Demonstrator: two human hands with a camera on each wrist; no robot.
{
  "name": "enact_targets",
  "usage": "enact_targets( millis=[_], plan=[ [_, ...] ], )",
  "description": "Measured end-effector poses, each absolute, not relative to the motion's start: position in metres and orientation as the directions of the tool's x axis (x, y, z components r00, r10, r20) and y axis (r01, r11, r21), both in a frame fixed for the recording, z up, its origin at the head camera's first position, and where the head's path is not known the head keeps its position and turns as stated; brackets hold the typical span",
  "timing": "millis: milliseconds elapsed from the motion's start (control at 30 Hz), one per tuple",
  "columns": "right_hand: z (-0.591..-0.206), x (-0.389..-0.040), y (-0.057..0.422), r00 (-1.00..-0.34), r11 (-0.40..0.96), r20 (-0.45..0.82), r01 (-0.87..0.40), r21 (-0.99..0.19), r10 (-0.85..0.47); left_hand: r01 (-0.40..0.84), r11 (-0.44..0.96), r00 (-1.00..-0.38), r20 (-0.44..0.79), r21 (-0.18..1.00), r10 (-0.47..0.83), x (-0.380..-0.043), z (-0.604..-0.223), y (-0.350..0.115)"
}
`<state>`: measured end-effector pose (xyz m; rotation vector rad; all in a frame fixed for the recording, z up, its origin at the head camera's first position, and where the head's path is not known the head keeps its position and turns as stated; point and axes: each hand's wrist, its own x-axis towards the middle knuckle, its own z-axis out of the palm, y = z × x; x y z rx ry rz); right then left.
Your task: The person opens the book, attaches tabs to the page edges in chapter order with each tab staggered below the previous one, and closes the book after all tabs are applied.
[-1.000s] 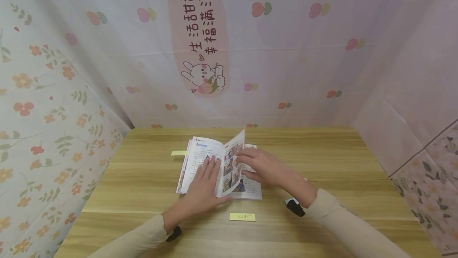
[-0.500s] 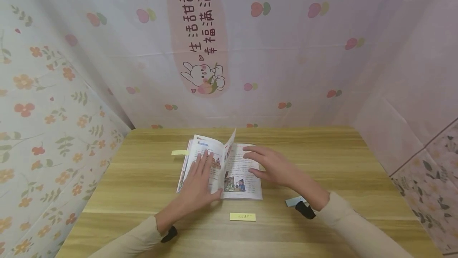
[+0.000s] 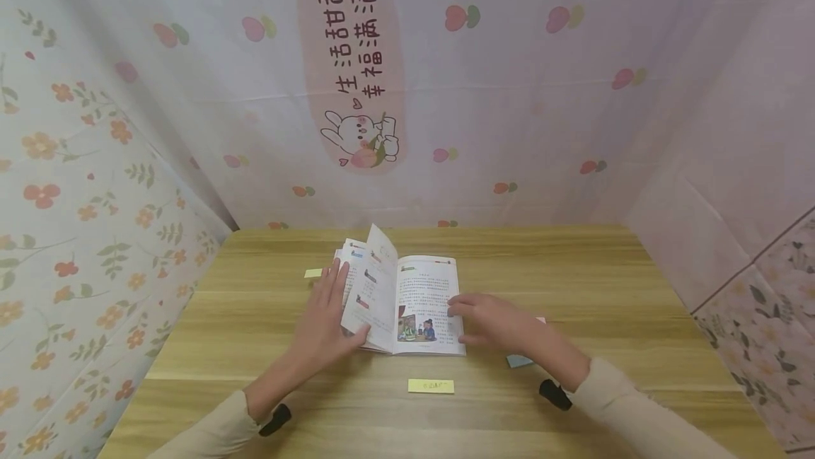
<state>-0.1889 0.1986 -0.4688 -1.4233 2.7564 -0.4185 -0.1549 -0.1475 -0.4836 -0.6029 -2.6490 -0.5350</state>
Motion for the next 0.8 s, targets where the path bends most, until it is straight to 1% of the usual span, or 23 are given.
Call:
enact_targets(
  millis=[67, 167, 233, 333, 400, 500, 567, 667, 800],
  plan=[
    [-0.474, -0.186, 0.197, -0.588, 0.555, 0.091, -0.796, -0.24, -0.804, 0.458, 0.844, -0.85, 0.417, 0.281, 0.322, -0.154, -0.485, -0.152],
    [-0.481, -0.181, 0.193, -0.571, 0.54, 0.085, -0.807, -0.242, -0.816, 0.446, 0.852, -0.856, 0.41, 0.274, 0.316, -0.153, -0.489, -0.158],
    [-0.485, -0.178, 0.19, -0.558, 0.524, 0.089, -0.815, -0.247, -0.825, 0.445, 0.858, -0.854, 0.407, 0.255, 0.323, -0.153, -0.492, -0.16],
    [-0.489, -0.175, 0.186, -0.552, 0.517, 0.075, -0.815, -0.262, -0.831, 0.445, 0.875, -0.857, 0.377, 0.192, 0.352, -0.154, -0.496, -0.162],
    [-0.49, -0.174, 0.183, -0.556, 0.526, 0.05, -0.808, -0.264, -0.83, 0.448, 0.882, -0.864, 0.328, 0.149, 0.383, -0.155, -0.498, -0.162],
    [-0.491, -0.173, 0.179, -0.559, 0.536, 0.027, -0.806, -0.251, -0.829, 0.481, 0.872, -0.864, 0.222, 0.094, 0.452, -0.158, -0.502, -0.159],
    [-0.49, -0.173, 0.175, -0.556, 0.534, 0.023, -0.808, -0.249, -0.831, 0.514, 0.853, -0.854, 0.144, 0.091, 0.5, -0.158, -0.502, -0.155],
    [-0.49, -0.175, 0.17, -0.538, 0.514, 0.036, -0.822, -0.245, -0.842, 0.561, 0.818, -0.827, 0.036, 0.126, 0.561, -0.157, -0.499, -0.15],
    [-0.491, -0.176, 0.164, -0.51, 0.489, 0.039, -0.842, -0.229, -0.859, 0.585, 0.785, -0.794, -0.052, 0.204, 0.606, -0.155, -0.492, -0.141]
  ],
)
